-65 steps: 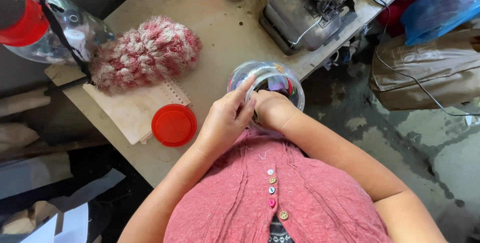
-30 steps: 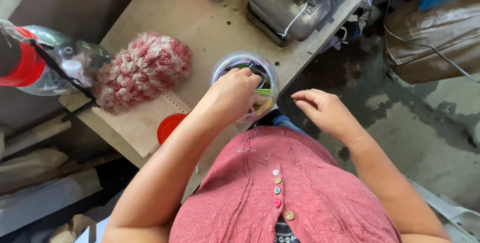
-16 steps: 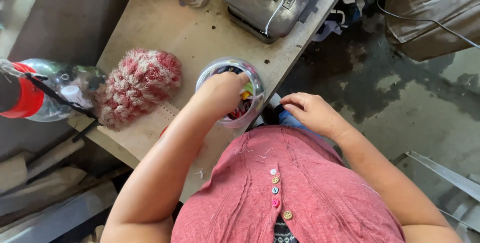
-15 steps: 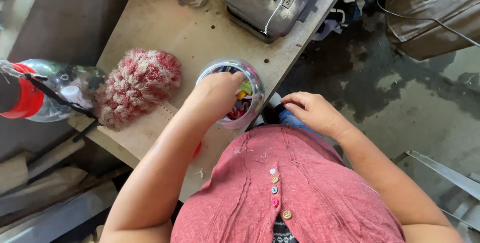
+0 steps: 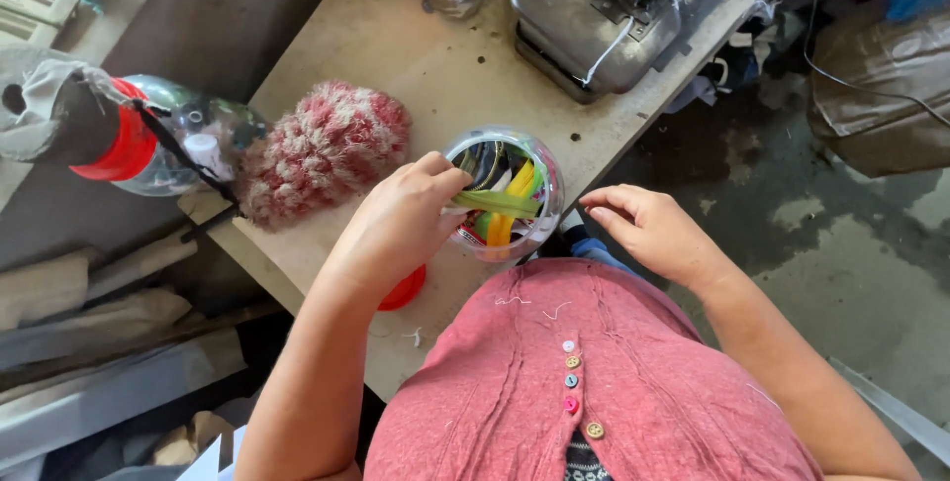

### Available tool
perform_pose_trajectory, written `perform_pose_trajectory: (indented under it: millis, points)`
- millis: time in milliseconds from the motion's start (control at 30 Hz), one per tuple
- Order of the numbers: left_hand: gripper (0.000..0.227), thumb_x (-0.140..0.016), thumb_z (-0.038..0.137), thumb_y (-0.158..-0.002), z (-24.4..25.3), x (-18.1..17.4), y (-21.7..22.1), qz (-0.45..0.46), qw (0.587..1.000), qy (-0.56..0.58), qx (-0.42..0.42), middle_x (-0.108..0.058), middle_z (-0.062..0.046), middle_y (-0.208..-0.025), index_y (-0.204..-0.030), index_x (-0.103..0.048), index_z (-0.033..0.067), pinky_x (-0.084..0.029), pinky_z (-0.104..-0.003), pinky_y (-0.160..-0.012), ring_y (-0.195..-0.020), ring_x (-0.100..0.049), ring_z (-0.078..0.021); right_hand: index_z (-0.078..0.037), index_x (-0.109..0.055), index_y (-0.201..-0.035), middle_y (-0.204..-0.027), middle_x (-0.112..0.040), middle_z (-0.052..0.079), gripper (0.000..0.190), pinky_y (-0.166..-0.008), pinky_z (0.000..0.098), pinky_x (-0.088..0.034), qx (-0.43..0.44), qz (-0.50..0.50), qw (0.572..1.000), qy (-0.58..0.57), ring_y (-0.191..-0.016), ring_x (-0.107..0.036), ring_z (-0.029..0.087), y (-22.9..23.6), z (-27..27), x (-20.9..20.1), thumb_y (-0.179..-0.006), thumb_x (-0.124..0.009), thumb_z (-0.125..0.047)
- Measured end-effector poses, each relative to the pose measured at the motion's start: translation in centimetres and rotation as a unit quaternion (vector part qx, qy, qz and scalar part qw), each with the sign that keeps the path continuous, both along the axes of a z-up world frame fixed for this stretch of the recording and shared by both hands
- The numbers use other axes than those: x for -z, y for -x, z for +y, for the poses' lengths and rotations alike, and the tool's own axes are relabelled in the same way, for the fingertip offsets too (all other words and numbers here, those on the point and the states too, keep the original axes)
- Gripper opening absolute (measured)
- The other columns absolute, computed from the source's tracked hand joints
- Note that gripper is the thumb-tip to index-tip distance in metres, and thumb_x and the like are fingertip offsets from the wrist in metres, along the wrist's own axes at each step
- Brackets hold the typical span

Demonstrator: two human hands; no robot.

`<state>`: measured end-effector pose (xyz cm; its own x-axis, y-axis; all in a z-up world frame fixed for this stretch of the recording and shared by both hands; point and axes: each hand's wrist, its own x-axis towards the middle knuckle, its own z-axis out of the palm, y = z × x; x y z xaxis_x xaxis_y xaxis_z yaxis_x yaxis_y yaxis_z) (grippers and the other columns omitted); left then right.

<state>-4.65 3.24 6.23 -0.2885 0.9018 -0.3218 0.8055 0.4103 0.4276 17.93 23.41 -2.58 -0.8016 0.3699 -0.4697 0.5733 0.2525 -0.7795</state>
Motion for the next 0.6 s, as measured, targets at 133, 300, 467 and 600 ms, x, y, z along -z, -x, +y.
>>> perform_pose_trajectory:
  millis: [133, 300, 467, 600]
  points:
    - [0.028, -0.073, 0.019, -0.089, -1.7, 0.1, 0.4, -0.063, 0.997, -0.034, -0.025, -0.061, -0.014, -0.112, -0.111, -0.060, 0.0063, -0.059, -0.053, -0.079, -0.098, -0.067, -0.0441, -0.015, -0.077, -0.118, -0.108, -0.077, 0.010, 0.023, -0.089, 0.0393, -0.059, 0.023, 0.041, 0.998, -0.030, -0.105, -0.073, 0.027, 0.2, -0.2, -1.8, -0.101, -0.064, -0.018]
    - [0.029, -0.072, 0.019, -0.091, -2.7, 0.4, 0.1, -0.066, 0.996, -0.054, -0.033, -0.061, -0.013, -0.113, -0.116, -0.062, 0.0085, -0.059, -0.053, -0.081, -0.099, -0.068, -0.0427, -0.010, -0.078, -0.113, -0.100, -0.075, 0.009, 0.018, -0.084, 0.0355, -0.058, 0.018, 0.152, 0.985, -0.084, -0.096, -0.073, 0.023, 1.6, -1.1, -3.9, -0.100, -0.066, -0.009]
    - [0.067, -0.071, 0.023, -0.090, -2.9, 0.2, -0.7, -0.086, 0.992, -0.044, -0.075, -0.059, -0.014, -0.115, -0.151, -0.042, 0.0177, -0.057, -0.058, -0.086, -0.102, -0.067, -0.0451, -0.012, -0.078, -0.110, -0.099, -0.075, 0.004, 0.014, -0.086, 0.0308, -0.057, 0.014, 0.244, 0.962, -0.125, -0.095, -0.072, 0.019, 3.6, -2.2, -4.8, -0.097, -0.072, -0.007]
    - [0.063, -0.064, 0.027, -0.098, -4.1, 0.9, -0.6, -0.079, 0.984, -0.122, -0.105, -0.059, -0.012, -0.126, -0.155, -0.038, 0.0210, -0.057, -0.057, -0.084, -0.100, -0.068, -0.0437, -0.009, -0.077, -0.110, -0.102, -0.073, 0.007, 0.014, -0.087, 0.0351, -0.057, -0.041, 0.289, 0.944, -0.157, -0.097, -0.071, 0.023, 5.1, -2.3, -6.2, -0.098, -0.072, -0.003]
